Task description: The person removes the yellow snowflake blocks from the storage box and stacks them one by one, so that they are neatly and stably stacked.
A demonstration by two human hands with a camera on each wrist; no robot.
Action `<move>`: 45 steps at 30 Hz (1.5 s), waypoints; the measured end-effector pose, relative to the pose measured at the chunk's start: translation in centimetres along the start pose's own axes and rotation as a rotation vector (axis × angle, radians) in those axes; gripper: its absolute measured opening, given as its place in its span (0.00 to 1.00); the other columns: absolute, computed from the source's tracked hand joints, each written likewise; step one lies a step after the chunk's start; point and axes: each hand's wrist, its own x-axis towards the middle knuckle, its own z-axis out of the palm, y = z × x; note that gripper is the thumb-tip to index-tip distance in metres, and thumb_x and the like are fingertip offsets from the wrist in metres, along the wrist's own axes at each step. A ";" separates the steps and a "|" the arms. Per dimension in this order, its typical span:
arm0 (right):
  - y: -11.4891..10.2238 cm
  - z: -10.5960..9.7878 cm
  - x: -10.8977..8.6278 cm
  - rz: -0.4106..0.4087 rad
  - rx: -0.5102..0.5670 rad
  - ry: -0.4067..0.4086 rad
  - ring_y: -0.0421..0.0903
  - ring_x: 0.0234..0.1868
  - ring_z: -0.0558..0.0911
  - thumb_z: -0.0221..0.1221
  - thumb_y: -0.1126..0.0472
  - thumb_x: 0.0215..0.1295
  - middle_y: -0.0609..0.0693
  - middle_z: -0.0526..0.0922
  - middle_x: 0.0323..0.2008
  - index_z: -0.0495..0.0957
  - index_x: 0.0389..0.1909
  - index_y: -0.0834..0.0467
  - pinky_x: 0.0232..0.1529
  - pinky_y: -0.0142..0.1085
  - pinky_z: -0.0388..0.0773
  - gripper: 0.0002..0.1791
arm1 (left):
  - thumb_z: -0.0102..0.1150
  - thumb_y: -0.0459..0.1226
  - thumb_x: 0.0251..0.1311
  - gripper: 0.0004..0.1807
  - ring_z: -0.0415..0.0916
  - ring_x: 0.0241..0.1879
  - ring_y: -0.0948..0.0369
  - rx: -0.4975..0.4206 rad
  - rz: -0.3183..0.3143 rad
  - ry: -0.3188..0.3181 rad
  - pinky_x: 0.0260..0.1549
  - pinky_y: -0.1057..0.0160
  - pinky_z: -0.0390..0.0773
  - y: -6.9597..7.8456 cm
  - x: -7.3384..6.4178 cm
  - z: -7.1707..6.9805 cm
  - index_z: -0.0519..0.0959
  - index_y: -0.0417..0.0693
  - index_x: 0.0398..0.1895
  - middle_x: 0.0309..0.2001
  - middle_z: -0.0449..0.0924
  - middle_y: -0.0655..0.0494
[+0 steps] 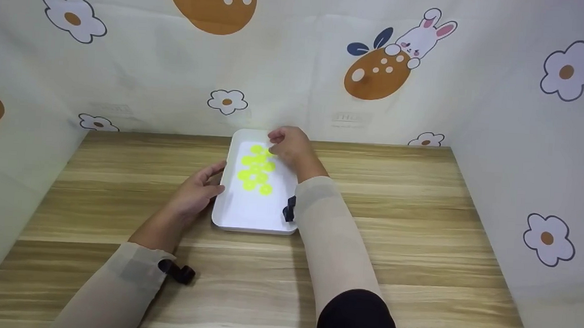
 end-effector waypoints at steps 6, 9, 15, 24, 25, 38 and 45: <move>0.2 0.6 0.3 0.001 -0.132 0.007 0.52 0.65 0.80 0.67 0.69 0.66 0.54 0.85 0.61 0.84 0.62 0.57 0.76 0.46 0.76 0.23 | 0.48 0.23 0.74 0.37 0.53 0.86 0.50 0.026 -0.016 0.000 0.84 0.51 0.60 0.0 -0.1 -0.1 0.57 0.42 0.85 0.85 0.56 0.41; 0.2 0.8 0.4 0.019 -0.131 0.002 0.52 0.65 0.80 0.66 0.71 0.66 0.53 0.85 0.62 0.84 0.63 0.57 0.76 0.46 0.75 0.24 | 0.47 0.23 0.74 0.37 0.52 0.86 0.49 0.037 -0.008 -0.004 0.84 0.50 0.59 0.0 0.0 -0.1 0.56 0.41 0.85 0.86 0.55 0.40; 0.5 0.8 0.6 0.014 -0.141 0.003 0.52 0.62 0.80 0.67 0.73 0.65 0.54 0.86 0.59 0.85 0.61 0.57 0.73 0.45 0.78 0.24 | 0.48 0.25 0.76 0.36 0.53 0.86 0.51 0.069 -0.041 0.012 0.84 0.51 0.60 0.1 0.0 0.0 0.57 0.45 0.85 0.85 0.57 0.43; 0.8 1.1 0.7 -0.004 -0.160 0.005 0.52 0.60 0.80 0.67 0.73 0.64 0.53 0.86 0.57 0.85 0.61 0.58 0.71 0.45 0.79 0.24 | 0.48 0.25 0.76 0.36 0.53 0.86 0.51 0.058 -0.057 0.018 0.84 0.51 0.60 -0.1 0.0 0.0 0.58 0.47 0.85 0.85 0.57 0.44; 0.8 1.1 0.7 -0.007 -0.159 0.009 0.52 0.59 0.80 0.66 0.73 0.64 0.54 0.86 0.56 0.85 0.61 0.58 0.71 0.45 0.80 0.24 | 0.48 0.25 0.76 0.37 0.53 0.86 0.51 0.060 -0.053 0.016 0.84 0.51 0.60 -0.1 0.0 0.0 0.58 0.47 0.85 0.85 0.57 0.44; 0.2 1.5 0.4 -0.005 -0.106 0.056 0.52 0.58 0.78 0.63 0.76 0.64 0.54 0.84 0.58 0.84 0.62 0.59 0.69 0.44 0.80 0.25 | 0.48 0.22 0.74 0.37 0.54 0.86 0.47 -0.007 -0.024 0.009 0.83 0.49 0.62 0.1 -0.1 0.1 0.57 0.41 0.85 0.85 0.56 0.40; 0.2 1.4 0.7 0.019 -0.098 0.069 0.51 0.59 0.79 0.63 0.74 0.66 0.53 0.84 0.58 0.85 0.61 0.57 0.70 0.44 0.80 0.23 | 0.49 0.24 0.74 0.37 0.55 0.85 0.48 0.029 -0.024 0.036 0.83 0.50 0.62 0.1 -0.3 0.4 0.58 0.44 0.85 0.85 0.58 0.41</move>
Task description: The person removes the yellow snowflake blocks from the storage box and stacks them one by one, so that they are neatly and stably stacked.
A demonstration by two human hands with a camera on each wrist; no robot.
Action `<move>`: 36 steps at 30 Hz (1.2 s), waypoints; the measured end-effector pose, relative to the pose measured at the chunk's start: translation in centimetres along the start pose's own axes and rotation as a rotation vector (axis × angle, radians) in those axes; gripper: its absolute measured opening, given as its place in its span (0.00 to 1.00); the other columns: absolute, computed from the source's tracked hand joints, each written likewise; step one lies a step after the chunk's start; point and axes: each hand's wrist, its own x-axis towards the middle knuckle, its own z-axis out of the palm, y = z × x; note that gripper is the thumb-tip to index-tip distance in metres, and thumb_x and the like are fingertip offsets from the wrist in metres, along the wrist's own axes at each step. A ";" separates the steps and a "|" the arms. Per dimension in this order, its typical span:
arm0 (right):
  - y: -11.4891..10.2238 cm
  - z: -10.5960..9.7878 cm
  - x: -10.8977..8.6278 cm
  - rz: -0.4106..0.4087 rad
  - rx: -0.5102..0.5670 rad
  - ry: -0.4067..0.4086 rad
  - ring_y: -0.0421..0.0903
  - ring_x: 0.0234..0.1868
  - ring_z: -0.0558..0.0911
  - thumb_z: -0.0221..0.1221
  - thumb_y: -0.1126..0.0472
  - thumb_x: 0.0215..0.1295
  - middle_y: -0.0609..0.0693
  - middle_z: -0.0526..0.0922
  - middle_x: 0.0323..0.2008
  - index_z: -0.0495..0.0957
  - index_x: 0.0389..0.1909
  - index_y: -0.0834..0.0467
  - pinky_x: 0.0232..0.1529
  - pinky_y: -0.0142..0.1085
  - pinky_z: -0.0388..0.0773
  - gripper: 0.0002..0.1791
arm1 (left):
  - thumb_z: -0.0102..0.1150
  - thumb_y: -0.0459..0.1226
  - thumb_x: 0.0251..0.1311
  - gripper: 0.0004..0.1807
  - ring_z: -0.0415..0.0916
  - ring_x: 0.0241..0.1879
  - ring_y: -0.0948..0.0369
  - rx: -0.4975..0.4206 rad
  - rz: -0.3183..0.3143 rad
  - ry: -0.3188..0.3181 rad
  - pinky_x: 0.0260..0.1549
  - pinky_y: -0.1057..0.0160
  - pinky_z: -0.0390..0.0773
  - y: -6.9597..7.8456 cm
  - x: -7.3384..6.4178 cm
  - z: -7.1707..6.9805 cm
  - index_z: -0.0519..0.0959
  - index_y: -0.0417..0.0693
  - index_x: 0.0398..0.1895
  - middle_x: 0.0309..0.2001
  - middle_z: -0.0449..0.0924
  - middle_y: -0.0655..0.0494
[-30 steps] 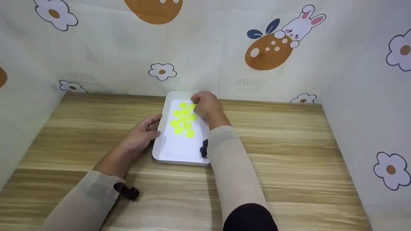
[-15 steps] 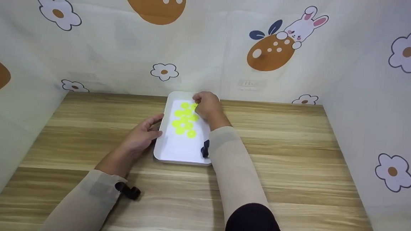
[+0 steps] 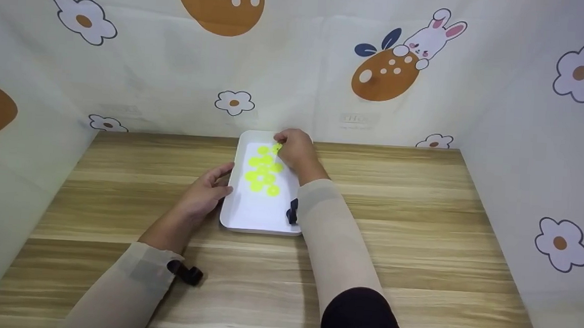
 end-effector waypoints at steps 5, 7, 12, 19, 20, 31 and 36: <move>0.1 -0.1 0.2 -0.009 0.038 0.022 0.51 0.60 0.80 0.62 0.70 0.69 0.52 0.85 0.57 0.87 0.58 0.55 0.69 0.45 0.80 0.19 | 0.50 0.24 0.74 0.37 0.56 0.85 0.49 0.017 -0.003 0.006 0.82 0.50 0.63 0.0 0.0 0.0 0.59 0.44 0.85 0.84 0.59 0.41; 0.1 -0.1 0.2 -0.018 0.059 0.039 0.51 0.60 0.80 0.63 0.68 0.70 0.52 0.85 0.57 0.87 0.56 0.55 0.70 0.45 0.80 0.17 | 0.50 0.25 0.74 0.37 0.56 0.85 0.49 0.016 -0.002 0.003 0.82 0.50 0.63 0.1 0.1 -0.1 0.59 0.44 0.85 0.85 0.58 0.42; -0.1 -0.3 0.0 -0.027 0.102 0.063 0.50 0.60 0.80 0.63 0.64 0.74 0.50 0.86 0.57 0.88 0.54 0.52 0.72 0.45 0.80 0.13 | 0.51 0.25 0.74 0.37 0.56 0.85 0.50 0.019 -0.004 -0.002 0.83 0.51 0.63 0.1 0.2 -0.1 0.59 0.45 0.85 0.85 0.57 0.43; -1.3 -1.7 -0.4 -0.047 0.224 0.008 0.48 0.51 0.86 0.63 0.63 0.76 0.55 0.88 0.54 0.87 0.56 0.57 0.61 0.41 0.87 0.13 | 0.50 0.25 0.75 0.36 0.56 0.85 0.50 0.009 -0.015 -0.006 0.83 0.51 0.62 0.1 0.2 -0.1 0.58 0.45 0.85 0.85 0.58 0.43; -1.6 -2.0 -0.5 -0.048 0.263 0.000 0.48 0.50 0.87 0.63 0.63 0.76 0.56 0.88 0.54 0.87 0.56 0.59 0.59 0.40 0.88 0.13 | 0.50 0.26 0.76 0.36 0.56 0.85 0.50 0.005 -0.019 -0.004 0.83 0.51 0.63 0.1 0.2 -0.1 0.58 0.45 0.85 0.85 0.59 0.44; -2.2 -6.0 -2.8 0.047 0.475 0.027 0.54 0.58 0.86 0.63 0.59 0.78 0.54 0.84 0.58 0.84 0.58 0.57 0.58 0.35 0.88 0.13 | 0.51 0.27 0.76 0.37 0.57 0.85 0.50 0.012 -0.025 0.004 0.83 0.52 0.63 0.2 0.1 0.0 0.58 0.46 0.85 0.84 0.60 0.44; 0.0 -7.7 -4.2 0.037 0.531 0.065 0.55 0.59 0.86 0.63 0.57 0.78 0.56 0.84 0.59 0.83 0.61 0.58 0.60 0.36 0.88 0.17 | 0.52 0.27 0.75 0.36 0.58 0.84 0.50 0.022 -0.026 0.008 0.83 0.52 0.64 0.2 0.1 0.1 0.59 0.46 0.85 0.84 0.61 0.44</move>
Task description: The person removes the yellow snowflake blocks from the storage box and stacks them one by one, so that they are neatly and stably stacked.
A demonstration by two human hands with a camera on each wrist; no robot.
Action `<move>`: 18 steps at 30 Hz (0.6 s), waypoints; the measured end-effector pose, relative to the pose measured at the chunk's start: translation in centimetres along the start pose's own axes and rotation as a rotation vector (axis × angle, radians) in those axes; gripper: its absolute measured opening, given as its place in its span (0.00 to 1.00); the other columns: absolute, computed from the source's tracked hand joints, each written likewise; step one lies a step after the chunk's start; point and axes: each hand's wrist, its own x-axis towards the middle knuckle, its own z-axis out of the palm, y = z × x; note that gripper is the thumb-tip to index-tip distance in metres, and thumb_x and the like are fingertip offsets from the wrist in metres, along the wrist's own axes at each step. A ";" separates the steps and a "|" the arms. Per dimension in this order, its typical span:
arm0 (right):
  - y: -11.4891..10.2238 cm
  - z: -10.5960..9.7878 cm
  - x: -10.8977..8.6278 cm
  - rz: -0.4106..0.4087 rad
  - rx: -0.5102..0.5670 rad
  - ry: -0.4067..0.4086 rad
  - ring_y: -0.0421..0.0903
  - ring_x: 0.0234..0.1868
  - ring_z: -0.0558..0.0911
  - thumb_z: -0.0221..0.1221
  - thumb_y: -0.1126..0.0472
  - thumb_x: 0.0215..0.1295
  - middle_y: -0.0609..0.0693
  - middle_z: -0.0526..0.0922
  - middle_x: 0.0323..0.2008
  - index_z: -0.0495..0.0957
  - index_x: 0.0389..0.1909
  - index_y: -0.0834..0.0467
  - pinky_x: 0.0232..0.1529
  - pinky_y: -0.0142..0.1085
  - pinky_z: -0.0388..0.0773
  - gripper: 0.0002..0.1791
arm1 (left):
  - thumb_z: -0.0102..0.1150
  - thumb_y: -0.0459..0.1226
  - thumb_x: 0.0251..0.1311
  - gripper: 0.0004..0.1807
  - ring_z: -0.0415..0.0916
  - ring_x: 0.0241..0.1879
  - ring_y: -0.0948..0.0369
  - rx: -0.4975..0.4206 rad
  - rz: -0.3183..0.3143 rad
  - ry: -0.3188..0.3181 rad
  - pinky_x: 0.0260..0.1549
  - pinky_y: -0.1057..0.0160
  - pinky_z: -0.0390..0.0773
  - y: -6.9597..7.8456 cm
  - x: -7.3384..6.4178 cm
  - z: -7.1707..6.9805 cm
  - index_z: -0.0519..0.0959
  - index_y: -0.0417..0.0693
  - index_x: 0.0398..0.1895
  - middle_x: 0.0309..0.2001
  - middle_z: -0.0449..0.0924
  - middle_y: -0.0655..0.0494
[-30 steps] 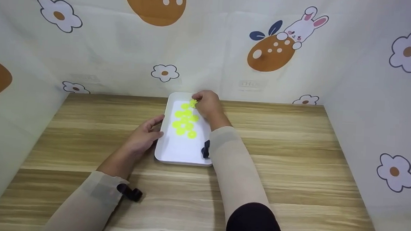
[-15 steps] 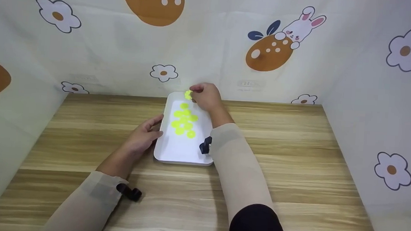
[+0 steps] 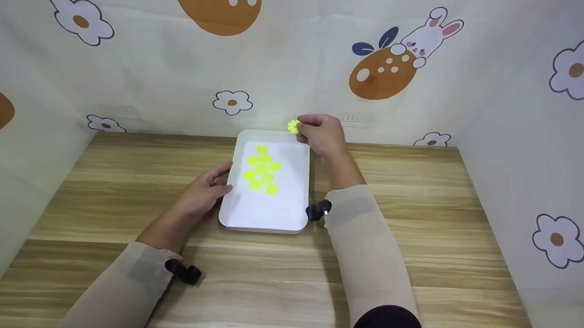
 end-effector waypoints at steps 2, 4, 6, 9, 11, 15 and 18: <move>0.6 -0.9 -0.4 -0.006 0.024 0.010 0.53 0.56 0.88 0.63 0.57 0.77 0.56 0.84 0.58 0.82 0.63 0.59 0.59 0.36 0.88 0.18 | 0.53 0.27 0.76 0.36 0.59 0.84 0.51 0.011 -0.004 0.002 0.82 0.52 0.64 0.1 0.0 -0.1 0.59 0.47 0.85 0.83 0.62 0.44; 1.1 -1.9 -0.8 -0.008 0.052 0.021 0.51 0.53 0.89 0.64 0.57 0.77 0.56 0.83 0.58 0.82 0.64 0.60 0.58 0.35 0.88 0.19 | 0.53 0.28 0.76 0.36 0.60 0.84 0.51 0.021 -0.004 0.000 0.82 0.52 0.65 0.1 0.0 -0.1 0.59 0.47 0.85 0.83 0.62 0.45; 1.6 -2.8 -1.1 -0.002 0.090 0.033 0.50 0.52 0.89 0.63 0.59 0.77 0.55 0.83 0.57 0.82 0.63 0.61 0.56 0.34 0.89 0.19 | 0.53 0.28 0.76 0.36 0.60 0.84 0.51 0.025 -0.002 -0.002 0.82 0.53 0.65 0.0 0.1 -0.1 0.59 0.48 0.85 0.83 0.62 0.45; 2.4 -4.0 -1.6 0.019 0.121 0.047 0.47 0.49 0.89 0.64 0.59 0.77 0.54 0.83 0.56 0.82 0.64 0.61 0.55 0.32 0.89 0.19 | 0.53 0.27 0.76 0.37 0.59 0.84 0.51 0.016 0.008 -0.007 0.82 0.52 0.65 -0.2 0.1 -0.1 0.59 0.47 0.85 0.84 0.61 0.46; 2.9 -4.8 -2.0 0.039 0.129 0.054 0.45 0.48 0.89 0.64 0.59 0.76 0.53 0.83 0.56 0.81 0.65 0.61 0.54 0.31 0.89 0.20 | 0.52 0.27 0.75 0.37 0.58 0.84 0.51 0.010 0.014 -0.014 0.82 0.52 0.65 -0.4 0.2 -0.2 0.58 0.47 0.85 0.84 0.60 0.45; 4.0 -6.3 -2.6 0.077 0.118 0.082 0.45 0.51 0.88 0.64 0.58 0.77 0.51 0.82 0.57 0.80 0.67 0.58 0.58 0.32 0.88 0.21 | 0.52 0.27 0.75 0.37 0.58 0.84 0.51 0.017 0.020 -0.017 0.81 0.52 0.65 -0.5 0.2 -0.2 0.58 0.47 0.85 0.84 0.61 0.45; 4.7 -7.2 -2.8 0.098 0.130 0.101 0.45 0.52 0.87 0.65 0.57 0.76 0.51 0.81 0.59 0.80 0.67 0.57 0.61 0.34 0.87 0.22 | 0.53 0.27 0.75 0.37 0.59 0.84 0.51 0.019 0.018 -0.013 0.81 0.52 0.67 -0.5 0.1 -0.3 0.58 0.47 0.85 0.84 0.61 0.45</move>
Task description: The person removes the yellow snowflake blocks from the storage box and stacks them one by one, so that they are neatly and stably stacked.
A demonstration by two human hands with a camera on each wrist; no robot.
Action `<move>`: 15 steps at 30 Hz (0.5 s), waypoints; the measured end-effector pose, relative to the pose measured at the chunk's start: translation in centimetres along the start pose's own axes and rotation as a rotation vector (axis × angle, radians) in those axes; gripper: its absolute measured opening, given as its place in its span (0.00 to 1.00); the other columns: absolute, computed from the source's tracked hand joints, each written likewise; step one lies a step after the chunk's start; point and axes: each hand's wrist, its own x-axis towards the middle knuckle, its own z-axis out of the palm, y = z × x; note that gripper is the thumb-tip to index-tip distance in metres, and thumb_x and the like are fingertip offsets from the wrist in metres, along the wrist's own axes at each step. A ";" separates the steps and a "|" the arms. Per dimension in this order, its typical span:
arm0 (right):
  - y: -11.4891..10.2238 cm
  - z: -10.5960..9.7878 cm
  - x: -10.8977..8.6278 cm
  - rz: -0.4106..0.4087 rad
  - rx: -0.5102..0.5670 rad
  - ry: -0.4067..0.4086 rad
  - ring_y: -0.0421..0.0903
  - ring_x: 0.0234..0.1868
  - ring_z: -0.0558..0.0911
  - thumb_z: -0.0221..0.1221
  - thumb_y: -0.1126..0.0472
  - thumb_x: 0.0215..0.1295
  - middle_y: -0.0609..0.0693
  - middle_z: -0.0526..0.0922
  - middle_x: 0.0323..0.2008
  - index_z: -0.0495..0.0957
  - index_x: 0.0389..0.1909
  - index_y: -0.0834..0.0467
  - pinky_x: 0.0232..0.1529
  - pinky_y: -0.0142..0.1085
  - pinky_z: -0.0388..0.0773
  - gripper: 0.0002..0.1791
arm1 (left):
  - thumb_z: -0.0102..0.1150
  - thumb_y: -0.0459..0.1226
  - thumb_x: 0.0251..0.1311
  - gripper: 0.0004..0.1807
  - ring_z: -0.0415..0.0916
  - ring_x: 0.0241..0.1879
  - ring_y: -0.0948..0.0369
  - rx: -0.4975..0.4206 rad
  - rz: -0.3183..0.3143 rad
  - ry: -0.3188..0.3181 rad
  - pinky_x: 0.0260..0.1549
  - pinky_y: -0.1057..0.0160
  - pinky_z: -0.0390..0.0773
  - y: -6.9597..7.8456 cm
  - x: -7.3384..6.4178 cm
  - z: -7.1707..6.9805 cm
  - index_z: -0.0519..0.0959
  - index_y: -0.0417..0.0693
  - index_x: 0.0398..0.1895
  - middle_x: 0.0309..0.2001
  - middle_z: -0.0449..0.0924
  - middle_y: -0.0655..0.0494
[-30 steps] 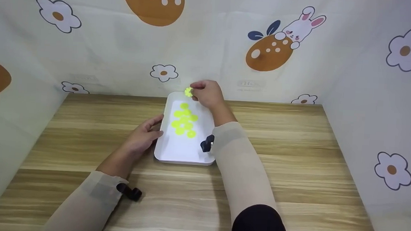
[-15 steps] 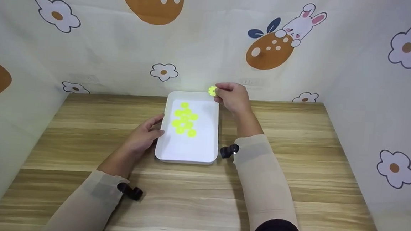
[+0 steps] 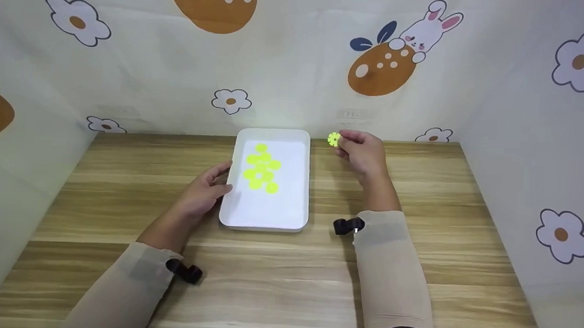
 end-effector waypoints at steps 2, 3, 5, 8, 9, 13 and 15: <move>0.4 -0.5 0.1 0.017 0.026 0.007 0.45 0.54 0.86 0.64 0.57 0.77 0.52 0.80 0.60 0.79 0.67 0.57 0.64 0.36 0.86 0.22 | 0.53 0.26 0.75 0.37 0.60 0.84 0.51 -0.009 -0.002 0.002 0.80 0.52 0.68 0.0 0.0 0.0 0.59 0.47 0.85 0.84 0.61 0.45; 0.5 -0.6 0.2 0.024 0.037 0.008 0.46 0.55 0.86 0.64 0.58 0.77 0.52 0.80 0.60 0.79 0.67 0.57 0.66 0.37 0.85 0.22 | 0.53 0.26 0.75 0.37 0.60 0.84 0.51 -0.011 -0.004 0.003 0.80 0.52 0.68 0.1 0.0 0.0 0.59 0.47 0.85 0.84 0.61 0.45; 0.8 -0.9 0.4 0.044 0.059 0.013 0.47 0.57 0.85 0.64 0.58 0.77 0.51 0.80 0.61 0.79 0.67 0.56 0.69 0.38 0.83 0.21 | 0.53 0.26 0.75 0.37 0.60 0.84 0.51 -0.012 -0.010 0.007 0.80 0.53 0.68 0.1 -0.1 0.1 0.59 0.47 0.85 0.84 0.60 0.45; 1.2 -1.1 0.6 0.066 0.068 0.026 0.49 0.60 0.84 0.64 0.58 0.77 0.51 0.79 0.61 0.79 0.66 0.55 0.71 0.40 0.82 0.20 | 0.53 0.26 0.75 0.37 0.59 0.84 0.51 -0.004 -0.020 0.016 0.81 0.53 0.66 0.2 0.0 0.1 0.59 0.48 0.85 0.84 0.60 0.46; 1.3 -1.2 0.7 0.072 0.069 0.026 0.49 0.60 0.84 0.64 0.58 0.77 0.51 0.80 0.61 0.80 0.66 0.55 0.71 0.40 0.82 0.20 | 0.54 0.27 0.75 0.37 0.58 0.84 0.52 0.000 -0.022 0.016 0.81 0.53 0.66 0.3 0.0 0.1 0.60 0.49 0.85 0.84 0.60 0.46; 2.0 -1.4 1.0 0.093 0.074 0.041 0.48 0.56 0.86 0.65 0.59 0.76 0.50 0.84 0.57 0.82 0.64 0.56 0.63 0.36 0.86 0.19 | 0.54 0.27 0.75 0.37 0.58 0.85 0.52 0.014 -0.027 0.010 0.82 0.52 0.65 0.2 0.1 0.0 0.59 0.49 0.85 0.84 0.61 0.47; 2.5 -1.6 1.2 0.098 0.104 0.039 0.46 0.52 0.88 0.67 0.62 0.74 0.49 0.87 0.52 0.82 0.63 0.59 0.59 0.34 0.88 0.19 | 0.53 0.28 0.76 0.37 0.58 0.85 0.52 0.023 -0.030 0.008 0.82 0.52 0.64 0.2 0.1 -0.1 0.59 0.50 0.85 0.84 0.61 0.47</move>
